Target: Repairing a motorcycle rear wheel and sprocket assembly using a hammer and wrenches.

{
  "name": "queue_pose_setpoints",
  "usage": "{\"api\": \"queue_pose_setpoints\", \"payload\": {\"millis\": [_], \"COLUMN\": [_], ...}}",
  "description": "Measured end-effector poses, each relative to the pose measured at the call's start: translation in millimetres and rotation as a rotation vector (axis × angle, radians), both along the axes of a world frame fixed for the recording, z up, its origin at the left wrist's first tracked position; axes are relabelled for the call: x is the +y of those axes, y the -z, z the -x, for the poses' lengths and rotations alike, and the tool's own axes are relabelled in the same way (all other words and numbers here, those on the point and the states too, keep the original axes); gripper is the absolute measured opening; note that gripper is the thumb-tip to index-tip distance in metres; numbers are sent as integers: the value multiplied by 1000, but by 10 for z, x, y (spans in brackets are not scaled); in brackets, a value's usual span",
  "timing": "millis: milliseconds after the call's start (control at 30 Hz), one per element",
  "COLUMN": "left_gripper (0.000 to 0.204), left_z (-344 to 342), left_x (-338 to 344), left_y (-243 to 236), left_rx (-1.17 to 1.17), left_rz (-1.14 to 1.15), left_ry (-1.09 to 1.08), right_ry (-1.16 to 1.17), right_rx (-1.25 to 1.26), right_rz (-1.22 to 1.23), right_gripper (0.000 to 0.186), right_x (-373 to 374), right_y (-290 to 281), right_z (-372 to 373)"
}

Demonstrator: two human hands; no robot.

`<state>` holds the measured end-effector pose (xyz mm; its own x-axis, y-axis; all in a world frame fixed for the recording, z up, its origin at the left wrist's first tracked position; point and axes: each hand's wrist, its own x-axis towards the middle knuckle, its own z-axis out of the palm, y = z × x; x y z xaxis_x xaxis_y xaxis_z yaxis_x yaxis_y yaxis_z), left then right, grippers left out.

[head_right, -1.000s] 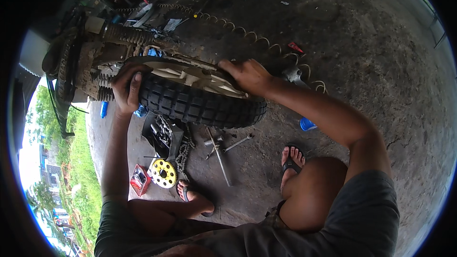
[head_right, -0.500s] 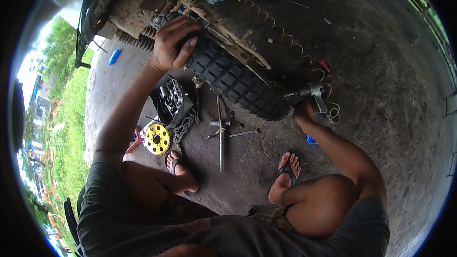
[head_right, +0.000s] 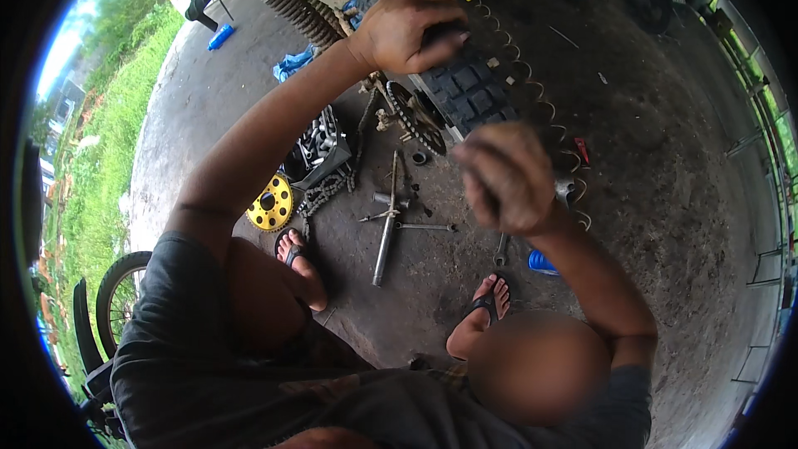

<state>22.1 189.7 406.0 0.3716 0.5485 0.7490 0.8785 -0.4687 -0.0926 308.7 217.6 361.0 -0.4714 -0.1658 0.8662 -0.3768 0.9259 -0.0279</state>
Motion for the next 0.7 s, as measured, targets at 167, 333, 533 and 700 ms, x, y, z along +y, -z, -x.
{"api": "queue_pose_setpoints", "payload": {"millis": [167,333,533,700], "left_gripper": [32,37,41,41], "left_z": [1,4,-14,-25], "left_x": [-13,-1,9,-6], "left_y": [10,28,63,57], "left_rx": [-12,3,-9,1], "left_rz": [14,4,3,31], "left_ry": [-34,-85,-129,-175], "right_ry": [2,738,874,909], "right_rx": [-802,-925,-906,-659], "right_rz": [171,398,501,363], "right_gripper": [47,71,51,44], "right_x": [-561,-166,6,60], "right_y": [994,1849,2175,2231], "right_z": [146,677,1202,1166]}}
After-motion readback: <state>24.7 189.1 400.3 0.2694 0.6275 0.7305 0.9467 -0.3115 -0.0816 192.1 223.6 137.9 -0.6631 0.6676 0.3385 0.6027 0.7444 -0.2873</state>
